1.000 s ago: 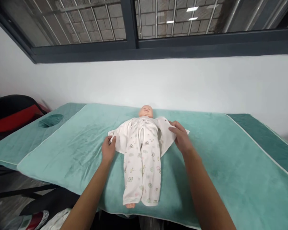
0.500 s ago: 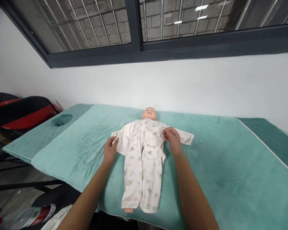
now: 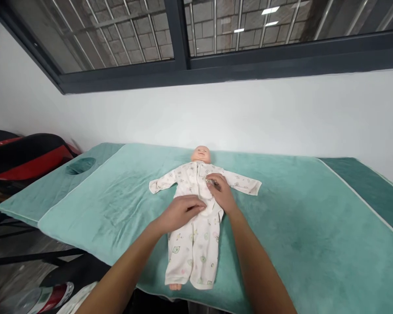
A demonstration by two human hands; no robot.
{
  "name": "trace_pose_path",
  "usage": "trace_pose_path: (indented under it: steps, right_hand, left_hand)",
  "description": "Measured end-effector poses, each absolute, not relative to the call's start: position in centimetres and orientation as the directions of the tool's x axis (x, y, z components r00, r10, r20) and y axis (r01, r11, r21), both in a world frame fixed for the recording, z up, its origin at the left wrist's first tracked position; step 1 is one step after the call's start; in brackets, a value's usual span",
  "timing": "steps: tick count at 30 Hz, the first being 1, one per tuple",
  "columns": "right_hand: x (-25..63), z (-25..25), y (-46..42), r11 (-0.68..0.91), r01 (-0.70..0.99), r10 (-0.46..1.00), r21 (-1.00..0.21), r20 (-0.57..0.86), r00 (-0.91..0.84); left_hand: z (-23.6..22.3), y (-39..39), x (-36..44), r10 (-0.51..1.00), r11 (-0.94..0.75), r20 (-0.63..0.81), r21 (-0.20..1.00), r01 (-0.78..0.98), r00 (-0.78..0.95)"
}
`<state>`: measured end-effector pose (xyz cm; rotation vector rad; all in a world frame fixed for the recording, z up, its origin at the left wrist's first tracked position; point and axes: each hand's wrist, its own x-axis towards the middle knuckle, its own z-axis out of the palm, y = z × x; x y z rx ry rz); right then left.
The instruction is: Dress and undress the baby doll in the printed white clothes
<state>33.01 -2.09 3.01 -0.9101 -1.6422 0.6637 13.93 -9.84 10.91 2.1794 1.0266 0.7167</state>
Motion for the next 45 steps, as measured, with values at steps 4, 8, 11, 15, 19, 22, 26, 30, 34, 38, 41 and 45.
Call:
trace_pose_path:
  steps: [4, 8, 11, 15, 19, 22, 26, 30, 34, 38, 41, 45]
  right_hand:
    - [32.7, 3.4, -2.3, 0.508, 0.244, 0.861, -0.826, 0.499, -0.101]
    - [32.0, 4.5, -1.3, 0.437, 0.376, 0.888, -0.817, 0.458, -0.036]
    - [31.6, 5.9, 0.9, 0.349, 0.526, 0.922, -0.776, 0.385, -0.044]
    - [31.0, 7.5, 4.3, 0.346, 0.687, 0.926, -0.639, 0.349, -0.142]
    - [29.7, 8.1, 6.5, 0.354, 0.744, 0.914, -0.566, 0.378, -0.148]
    - [28.3, 7.9, 7.3, 0.322, 0.730, 0.896, -0.602, 0.443, -0.030]
    - [27.4, 7.2, 7.0, 0.282, 0.674, 0.894, -0.683, 0.441, 0.073]
    - [28.4, 6.2, 5.3, 0.340, 0.488, 0.905, -0.804, 0.421, 0.065]
    - [31.2, 4.0, 4.2, 0.328, 0.560, 0.847, -0.761, 0.499, 0.182]
    - [34.4, 1.4, 3.3, 0.290, 0.794, 0.823, -0.534, 0.563, 0.077]
    - [35.8, 0.4, 2.0, 0.287, 0.863, 0.835, -0.416, 0.550, -0.012]
    - [37.8, -0.1, -0.2, 0.259, 0.909, 0.819, -0.327, 0.573, -0.028]
  left_hand:
    - [10.3, -9.4, 12.3, 0.863, -0.356, 0.157, 0.864, 0.357, 0.480]
    - [10.6, -4.4, 10.4, 0.955, -0.290, 0.297, 0.916, 0.277, 0.017]
    - [10.5, 0.7, 10.3, 0.945, -0.252, 0.309, 0.897, 0.364, -0.107]
    - [9.6, 5.2, 11.4, 0.967, -0.250, 0.241, 0.828, 0.502, 0.084]
    - [8.4, 6.3, 12.1, 0.961, -0.277, 0.243, 0.809, 0.519, 0.135]
    - [7.9, 6.4, 12.1, 0.946, -0.315, 0.319, 0.856, 0.410, 0.062]
    - [7.9, 6.6, 12.2, 0.942, -0.332, 0.326, 0.883, 0.332, 0.077]
    - [7.9, 6.7, 12.2, 0.923, -0.385, 0.375, 0.881, 0.273, 0.092]
    - [6.4, 5.8, 10.9, 0.894, -0.361, 0.440, 0.821, 0.441, -0.088]
    - [3.6, 3.1, 7.8, 0.886, -0.194, 0.458, 0.518, 0.833, -0.079]
    - [1.8, 0.5, 4.5, 0.918, -0.110, 0.395, 0.352, 0.929, -0.041]
    - [0.8, -2.0, -0.1, 0.919, 0.056, 0.354, 0.323, 0.945, -0.176]
